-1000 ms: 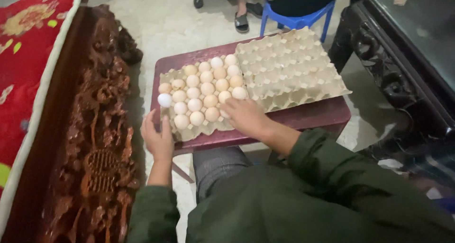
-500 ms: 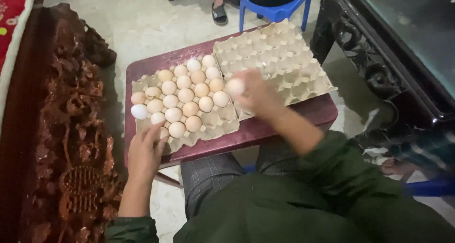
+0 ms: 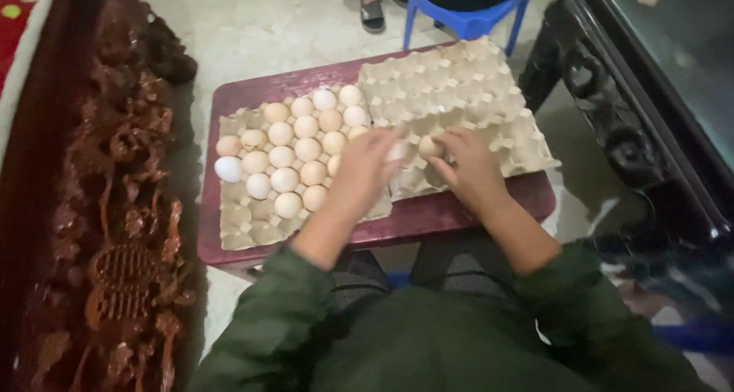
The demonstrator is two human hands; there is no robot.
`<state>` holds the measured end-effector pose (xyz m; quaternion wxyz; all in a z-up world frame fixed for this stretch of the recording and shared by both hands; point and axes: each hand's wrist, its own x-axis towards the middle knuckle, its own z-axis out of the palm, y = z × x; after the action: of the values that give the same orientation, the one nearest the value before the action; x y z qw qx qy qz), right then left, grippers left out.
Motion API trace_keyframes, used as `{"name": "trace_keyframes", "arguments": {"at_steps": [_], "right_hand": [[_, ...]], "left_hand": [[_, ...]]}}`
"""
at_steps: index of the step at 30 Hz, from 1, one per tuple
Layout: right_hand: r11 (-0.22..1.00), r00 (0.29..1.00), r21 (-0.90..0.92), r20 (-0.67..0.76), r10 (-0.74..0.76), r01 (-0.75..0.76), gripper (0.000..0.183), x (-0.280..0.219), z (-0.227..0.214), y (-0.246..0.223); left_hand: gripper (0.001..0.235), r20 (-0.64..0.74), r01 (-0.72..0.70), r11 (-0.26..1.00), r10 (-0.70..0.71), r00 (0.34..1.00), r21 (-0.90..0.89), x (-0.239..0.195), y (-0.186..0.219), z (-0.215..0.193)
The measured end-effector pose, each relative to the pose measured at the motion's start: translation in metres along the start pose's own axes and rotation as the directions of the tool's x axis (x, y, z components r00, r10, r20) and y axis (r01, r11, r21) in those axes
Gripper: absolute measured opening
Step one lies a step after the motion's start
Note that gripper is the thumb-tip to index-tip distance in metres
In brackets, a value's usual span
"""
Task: The person arranges eggs into a cardboard egg tray placed on a maroon tray. They pick up eggs from a pile and place them into the empty slots of the tray, filling it up row by row.
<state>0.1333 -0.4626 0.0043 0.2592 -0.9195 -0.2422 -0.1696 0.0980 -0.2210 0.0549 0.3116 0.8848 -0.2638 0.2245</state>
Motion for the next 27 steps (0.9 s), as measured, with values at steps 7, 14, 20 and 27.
{"name": "trace_keyframes", "arguments": {"at_steps": [7,14,20,27], "right_hand": [[0.973,0.975,0.142,-0.153,-0.161,0.183,0.031,0.004,-0.03,-0.044],[0.925,0.928,0.126,0.054,-0.368,0.36,0.041,0.041,0.026,-0.105],[0.944,0.929,-0.102,0.239,-0.283,0.314,0.044,0.059,0.029,-0.15],[0.96,0.943,-0.189,0.3,-0.142,0.205,0.039,0.061,0.061,-0.105]], "left_hand": [[0.053,0.167,0.168,0.939,-0.225,0.96,0.299,-0.016,-0.008,0.024],[0.053,-0.029,0.409,0.852,-0.423,0.906,0.328,-0.101,0.008,-0.095],[0.063,0.143,0.312,0.794,-0.442,0.886,0.522,-0.113,-0.007,-0.095],[0.061,0.275,0.348,0.792,-0.527,0.804,0.502,-0.098,-0.013,-0.104]]}}
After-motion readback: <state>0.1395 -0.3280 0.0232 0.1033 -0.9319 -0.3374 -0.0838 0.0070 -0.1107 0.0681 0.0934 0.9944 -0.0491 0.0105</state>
